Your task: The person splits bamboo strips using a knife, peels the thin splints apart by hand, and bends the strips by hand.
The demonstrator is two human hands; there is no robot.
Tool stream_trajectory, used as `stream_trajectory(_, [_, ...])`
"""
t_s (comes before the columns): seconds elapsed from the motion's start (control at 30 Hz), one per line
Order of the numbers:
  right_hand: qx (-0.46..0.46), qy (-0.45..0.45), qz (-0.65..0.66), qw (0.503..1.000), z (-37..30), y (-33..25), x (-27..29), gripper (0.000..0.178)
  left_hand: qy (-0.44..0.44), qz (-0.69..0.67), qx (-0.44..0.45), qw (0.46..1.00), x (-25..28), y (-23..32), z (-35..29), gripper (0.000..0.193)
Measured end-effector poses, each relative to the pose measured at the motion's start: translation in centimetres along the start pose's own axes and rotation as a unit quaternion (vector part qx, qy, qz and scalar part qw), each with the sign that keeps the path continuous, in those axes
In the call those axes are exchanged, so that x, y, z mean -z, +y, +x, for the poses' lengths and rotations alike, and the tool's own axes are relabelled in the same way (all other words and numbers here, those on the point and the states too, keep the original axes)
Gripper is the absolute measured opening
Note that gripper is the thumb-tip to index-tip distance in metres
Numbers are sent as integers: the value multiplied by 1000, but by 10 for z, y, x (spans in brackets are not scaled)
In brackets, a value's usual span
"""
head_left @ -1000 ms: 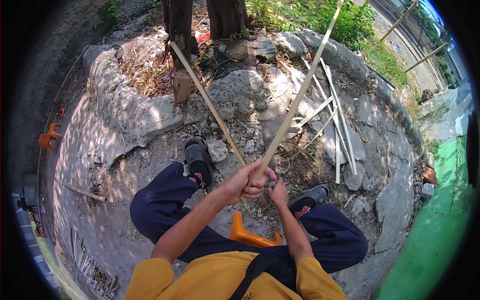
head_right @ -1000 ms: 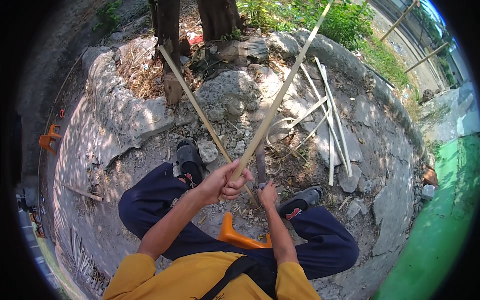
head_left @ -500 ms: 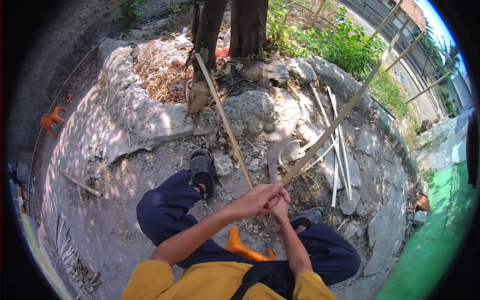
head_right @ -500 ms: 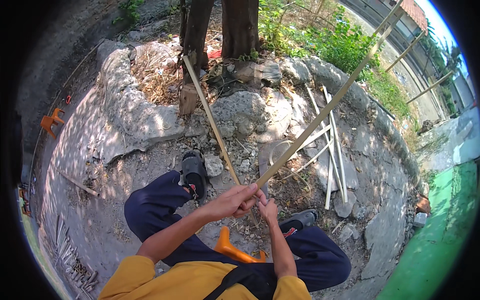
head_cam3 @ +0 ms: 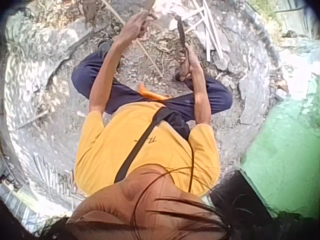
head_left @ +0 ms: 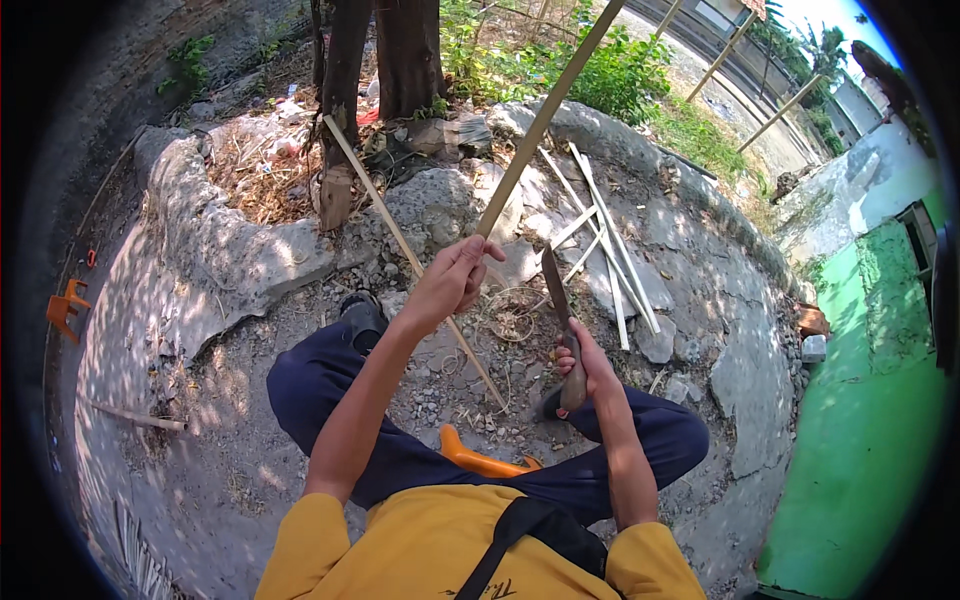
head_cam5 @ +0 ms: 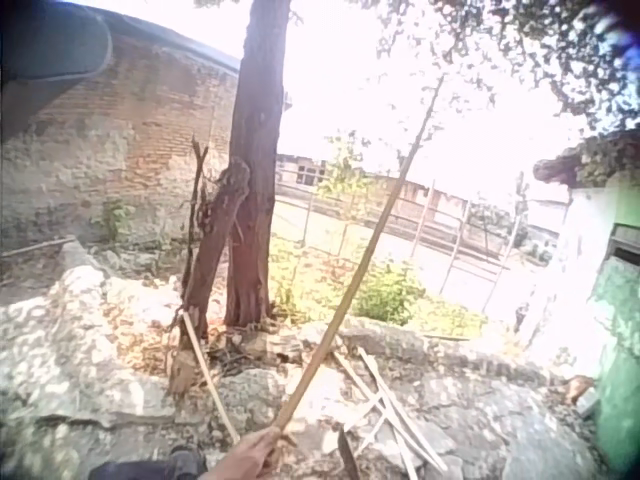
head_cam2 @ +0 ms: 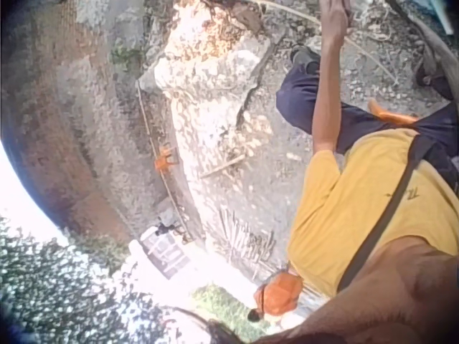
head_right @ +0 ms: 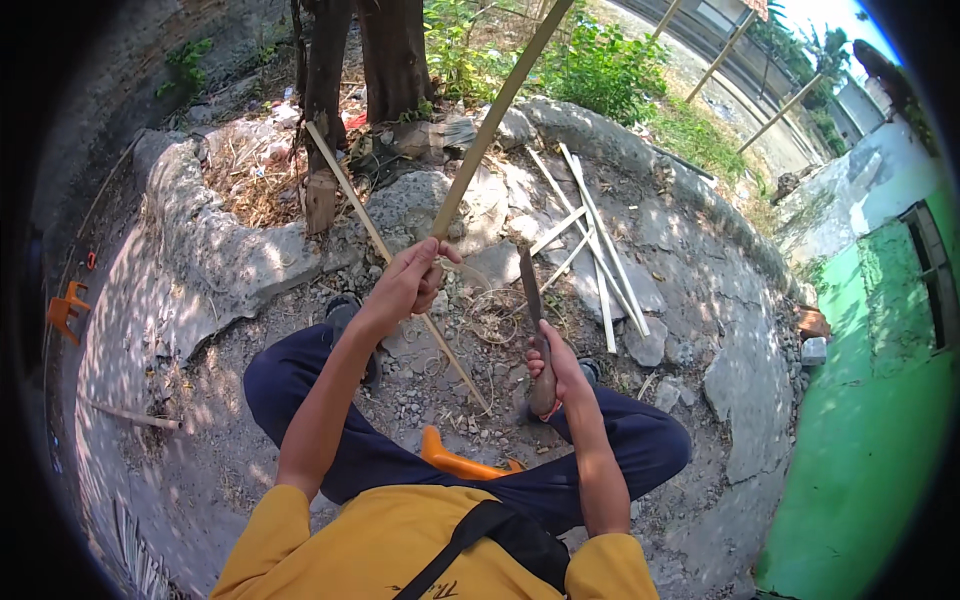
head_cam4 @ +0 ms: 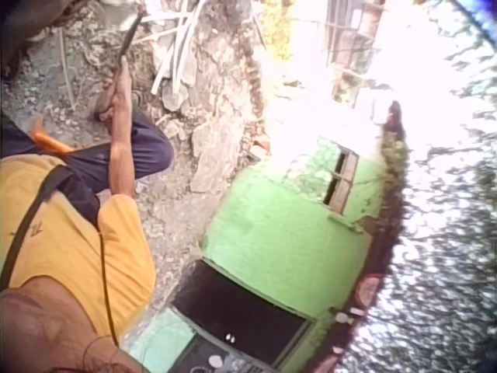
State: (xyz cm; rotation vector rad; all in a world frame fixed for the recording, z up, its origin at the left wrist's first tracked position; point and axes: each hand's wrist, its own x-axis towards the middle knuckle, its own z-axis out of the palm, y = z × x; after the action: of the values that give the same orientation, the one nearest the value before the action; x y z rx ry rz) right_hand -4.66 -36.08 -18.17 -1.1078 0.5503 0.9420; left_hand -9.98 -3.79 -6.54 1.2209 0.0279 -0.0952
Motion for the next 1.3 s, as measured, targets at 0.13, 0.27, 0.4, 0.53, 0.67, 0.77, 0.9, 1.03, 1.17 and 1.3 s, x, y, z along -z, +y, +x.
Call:
stream_trajectory(0.13, [132,75,-131,980,-75,-28,11,43,32,-100,92,990,17,-12,14,41])
stream_trajectory(0.27, [232,123,-196,945,-96,-34,31,36,34,-100,91,990,12,-25,-1,37])
stream_trajectory(0.4, [290,214,-266,894,-50,-17,50,31,28,10,83,996,12,-28,-15,40])
stream_trajectory(0.53, [250,262,-323,875,28,13,57,26,25,57,78,995,11,-33,-23,42])
stream_trajectory(0.67, [204,343,-538,743,100,47,48,61,87,92,63,990,-1,-33,-43,39])
stream_trajectory(0.77, [175,309,-574,738,142,73,37,70,111,-15,41,993,16,-11,-70,39])
stream_trajectory(0.9, [192,272,-600,728,181,103,22,65,350,-103,-162,917,62,25,-111,39])
stream_trajectory(1.03, [177,262,-598,737,205,124,18,63,315,-64,-344,882,90,36,-145,44])
stream_trajectory(1.17, [149,243,-602,746,225,138,27,65,305,-80,-441,840,103,43,-155,37])
stream_trajectory(1.3, [76,227,-649,722,249,131,35,65,371,-121,-489,780,115,45,-154,36])
